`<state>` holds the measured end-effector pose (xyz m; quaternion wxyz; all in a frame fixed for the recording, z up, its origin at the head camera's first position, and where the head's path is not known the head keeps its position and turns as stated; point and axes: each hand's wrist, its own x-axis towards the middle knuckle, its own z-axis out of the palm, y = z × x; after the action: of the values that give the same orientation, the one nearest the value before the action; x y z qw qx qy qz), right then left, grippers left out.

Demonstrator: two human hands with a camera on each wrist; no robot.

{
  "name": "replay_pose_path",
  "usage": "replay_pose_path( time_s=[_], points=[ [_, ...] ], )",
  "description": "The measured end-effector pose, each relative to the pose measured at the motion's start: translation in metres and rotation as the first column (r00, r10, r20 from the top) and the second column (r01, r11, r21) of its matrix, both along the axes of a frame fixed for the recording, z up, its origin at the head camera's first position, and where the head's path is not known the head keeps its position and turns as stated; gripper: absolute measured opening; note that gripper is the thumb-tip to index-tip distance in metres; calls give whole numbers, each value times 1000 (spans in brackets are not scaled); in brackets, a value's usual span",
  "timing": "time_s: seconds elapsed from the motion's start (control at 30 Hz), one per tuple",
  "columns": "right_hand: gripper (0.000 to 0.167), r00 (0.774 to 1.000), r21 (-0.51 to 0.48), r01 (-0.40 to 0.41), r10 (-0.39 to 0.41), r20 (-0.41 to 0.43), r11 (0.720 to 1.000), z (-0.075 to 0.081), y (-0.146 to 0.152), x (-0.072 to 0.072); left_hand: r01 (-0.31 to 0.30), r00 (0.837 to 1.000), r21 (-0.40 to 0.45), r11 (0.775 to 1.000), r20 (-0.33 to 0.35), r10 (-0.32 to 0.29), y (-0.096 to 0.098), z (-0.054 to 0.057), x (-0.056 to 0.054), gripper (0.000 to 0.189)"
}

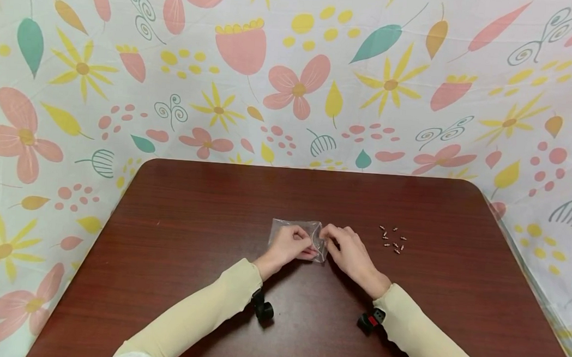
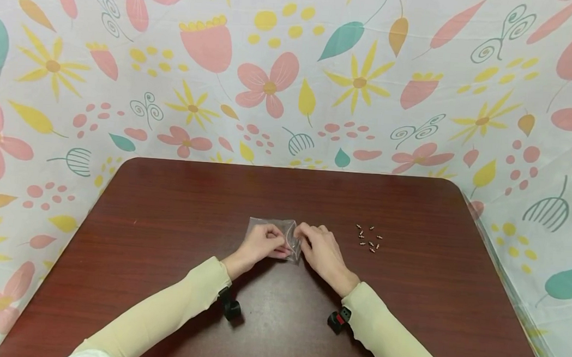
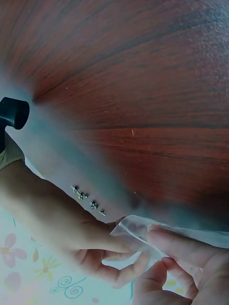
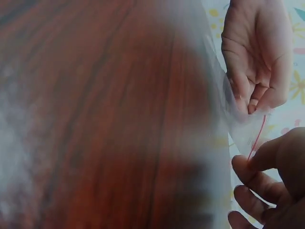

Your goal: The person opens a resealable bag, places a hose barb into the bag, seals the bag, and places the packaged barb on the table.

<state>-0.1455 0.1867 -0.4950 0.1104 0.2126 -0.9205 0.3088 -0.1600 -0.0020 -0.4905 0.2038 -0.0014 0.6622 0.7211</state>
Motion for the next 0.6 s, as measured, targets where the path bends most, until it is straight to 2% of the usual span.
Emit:
replay_pose_path(
  time_s=[0.13, 0.33, 0.43, 0.5, 0.53, 0.6],
  points=[
    [23, 998, 72, -39, 42, -47, 997, 2, -1, 1, 16, 1000, -2, 1000, 8, -16, 0, 1, -1, 8],
    [8, 999, 100, -51, 50, 9, 994, 2, -1, 0, 54, 998, -49, 997, -11, -55, -1, 5, -1, 7],
    [12, 995, 71, -93, 89, 51, 993, 1, 2, -1, 96, 991, -132, 987, -77, -106, -4, 7, -1, 6],
    [16, 990, 40, -124, 121, 65, 991, 0, 4, -2, 125, 972, -230, 965, -165, -166, -7, 7, -1, 4],
    [18, 988, 21, -136, 134, 73, 991, 0, 5, -2, 136, 954, -284, 949, -220, -203, -9, 7, -1, 6],
    [19, 985, -13, -143, 144, 91, 990, 0, 7, -3, 139, 902, -415, 899, -322, -287, -12, 5, -2, 21]
  ],
)
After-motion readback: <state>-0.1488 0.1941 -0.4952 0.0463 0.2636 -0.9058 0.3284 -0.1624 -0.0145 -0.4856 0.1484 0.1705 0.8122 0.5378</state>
